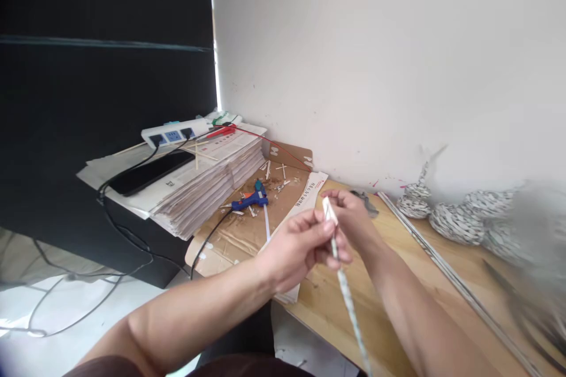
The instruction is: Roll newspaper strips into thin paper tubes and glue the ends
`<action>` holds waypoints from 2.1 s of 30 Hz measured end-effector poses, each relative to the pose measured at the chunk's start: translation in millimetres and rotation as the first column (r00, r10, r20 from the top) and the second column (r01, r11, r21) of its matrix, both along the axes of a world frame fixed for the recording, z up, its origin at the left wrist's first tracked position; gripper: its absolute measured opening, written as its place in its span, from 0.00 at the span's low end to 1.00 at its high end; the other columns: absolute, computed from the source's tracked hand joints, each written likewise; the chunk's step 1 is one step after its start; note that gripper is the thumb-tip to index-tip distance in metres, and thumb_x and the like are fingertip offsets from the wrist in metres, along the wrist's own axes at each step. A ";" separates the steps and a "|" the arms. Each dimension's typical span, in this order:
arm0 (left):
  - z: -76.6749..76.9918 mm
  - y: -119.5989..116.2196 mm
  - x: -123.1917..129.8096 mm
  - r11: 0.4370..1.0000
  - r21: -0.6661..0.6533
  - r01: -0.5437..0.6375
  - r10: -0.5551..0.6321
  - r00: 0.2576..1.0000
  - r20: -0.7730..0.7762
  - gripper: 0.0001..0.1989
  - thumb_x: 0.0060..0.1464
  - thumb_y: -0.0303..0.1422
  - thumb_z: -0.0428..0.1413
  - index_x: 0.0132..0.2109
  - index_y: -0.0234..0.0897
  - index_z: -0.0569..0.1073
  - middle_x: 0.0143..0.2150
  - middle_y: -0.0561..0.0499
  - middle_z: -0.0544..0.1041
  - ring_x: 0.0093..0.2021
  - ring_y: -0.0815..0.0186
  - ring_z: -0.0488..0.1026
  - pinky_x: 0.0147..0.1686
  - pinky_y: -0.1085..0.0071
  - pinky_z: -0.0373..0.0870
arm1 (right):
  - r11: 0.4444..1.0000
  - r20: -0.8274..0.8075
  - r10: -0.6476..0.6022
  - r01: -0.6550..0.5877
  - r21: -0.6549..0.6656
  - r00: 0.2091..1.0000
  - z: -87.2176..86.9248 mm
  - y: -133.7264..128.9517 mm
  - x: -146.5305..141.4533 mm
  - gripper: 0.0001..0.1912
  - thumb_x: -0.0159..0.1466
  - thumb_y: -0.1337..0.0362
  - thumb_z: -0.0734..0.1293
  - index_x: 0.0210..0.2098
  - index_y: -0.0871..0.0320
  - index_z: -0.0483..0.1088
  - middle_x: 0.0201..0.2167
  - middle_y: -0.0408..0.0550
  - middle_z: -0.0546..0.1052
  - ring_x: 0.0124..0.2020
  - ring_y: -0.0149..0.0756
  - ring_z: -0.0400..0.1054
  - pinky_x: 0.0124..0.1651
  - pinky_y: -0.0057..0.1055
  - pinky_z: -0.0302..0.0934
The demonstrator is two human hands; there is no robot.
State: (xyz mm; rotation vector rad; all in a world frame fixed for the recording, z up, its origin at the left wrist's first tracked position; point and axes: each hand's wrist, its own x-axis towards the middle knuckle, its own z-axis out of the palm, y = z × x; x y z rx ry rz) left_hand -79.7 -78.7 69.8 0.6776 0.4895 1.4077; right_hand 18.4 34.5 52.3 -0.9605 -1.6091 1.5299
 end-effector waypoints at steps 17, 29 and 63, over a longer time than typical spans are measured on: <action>-65.8 -123.6 -99.4 0.798 -0.392 -0.457 0.463 0.882 -0.087 0.07 0.51 0.30 0.59 0.36 0.33 0.69 0.30 0.49 0.73 0.30 0.69 0.75 0.26 0.80 0.72 | 0.945 0.369 0.301 -0.327 0.008 0.879 -47.8 -35.3 -193.9 0.12 0.55 0.55 0.69 0.37 0.53 0.72 0.11 0.36 0.67 0.08 0.26 0.58 0.15 0.23 0.49; -53.9 -134.4 -106.9 0.805 -0.354 -0.476 0.484 0.872 -0.072 0.10 0.49 0.29 0.61 0.38 0.34 0.69 0.32 0.48 0.75 0.35 0.63 0.77 0.32 0.76 0.75 | 0.986 0.262 0.145 -0.162 0.043 0.954 -38.8 -56.1 -162.5 0.12 0.57 0.54 0.67 0.35 0.54 0.65 0.21 0.40 0.73 0.15 0.32 0.69 0.14 0.25 0.60; -24.2 -129.1 -103.9 0.824 -0.204 -0.528 0.507 0.849 -0.148 0.12 0.41 0.30 0.65 0.34 0.32 0.72 0.29 0.50 0.74 0.32 0.67 0.75 0.27 0.78 0.73 | 0.947 -0.019 0.322 -0.322 -0.015 0.947 21.4 -162.0 -13.6 0.14 0.61 0.55 0.65 0.24 0.57 0.67 0.24 0.48 0.71 0.19 0.29 0.58 0.20 0.29 0.53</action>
